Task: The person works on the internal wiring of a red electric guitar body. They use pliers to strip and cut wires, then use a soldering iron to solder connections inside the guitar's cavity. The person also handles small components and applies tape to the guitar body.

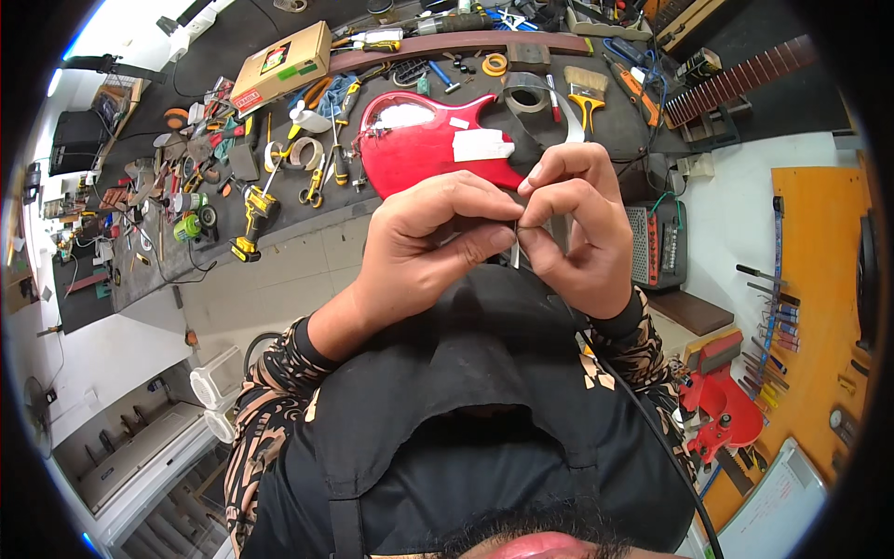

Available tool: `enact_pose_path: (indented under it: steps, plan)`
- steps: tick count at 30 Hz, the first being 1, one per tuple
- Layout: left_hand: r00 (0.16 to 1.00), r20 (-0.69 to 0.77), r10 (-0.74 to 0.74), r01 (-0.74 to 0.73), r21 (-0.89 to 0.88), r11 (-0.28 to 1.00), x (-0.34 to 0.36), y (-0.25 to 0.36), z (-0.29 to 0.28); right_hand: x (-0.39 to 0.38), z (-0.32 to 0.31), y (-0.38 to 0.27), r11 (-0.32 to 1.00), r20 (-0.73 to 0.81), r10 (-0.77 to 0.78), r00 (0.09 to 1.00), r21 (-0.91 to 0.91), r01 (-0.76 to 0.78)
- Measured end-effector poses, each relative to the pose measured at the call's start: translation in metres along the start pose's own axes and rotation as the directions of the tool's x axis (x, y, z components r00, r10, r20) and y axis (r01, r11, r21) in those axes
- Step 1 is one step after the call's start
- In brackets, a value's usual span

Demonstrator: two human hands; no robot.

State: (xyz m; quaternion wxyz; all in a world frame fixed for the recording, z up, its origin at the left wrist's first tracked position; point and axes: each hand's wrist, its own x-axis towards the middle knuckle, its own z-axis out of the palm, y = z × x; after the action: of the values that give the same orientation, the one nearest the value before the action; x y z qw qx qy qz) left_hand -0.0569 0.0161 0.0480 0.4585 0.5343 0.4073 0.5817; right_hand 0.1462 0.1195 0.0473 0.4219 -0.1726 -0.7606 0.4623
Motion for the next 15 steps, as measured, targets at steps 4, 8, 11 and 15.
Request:
enact_pose_path:
  steps: [4, 8, 11, 15]
  plan:
    - [1.0, 0.022, 0.017, -0.017, 0.021, 1.0, 0.0027, -0.0038, -0.0051, 0.0002, -0.001, 0.0016, 1.0, 0.022, 0.019, 1.0, 0.012, -0.019]
    - [0.998, 0.03, 0.049, -0.051, 0.095, 0.994, 0.0051, -0.0039, -0.0078, 0.0024, -0.0014, 0.0015, 0.999, 0.027, 0.028, 0.999, -0.032, -0.027]
    - [0.994, -0.021, 0.104, -0.101, 0.101, 0.99, 0.0043, -0.0083, -0.0064, 0.0025, -0.0019, 0.0018, 0.998, 0.016, 0.06, 0.998, 0.001, -0.06]
    - [0.997, -0.077, -0.006, -0.002, -0.11, 0.994, 0.0037, -0.0089, -0.0043, 0.0022, -0.0026, 0.0045, 0.983, 0.001, 0.158, 0.987, 0.098, -0.158]
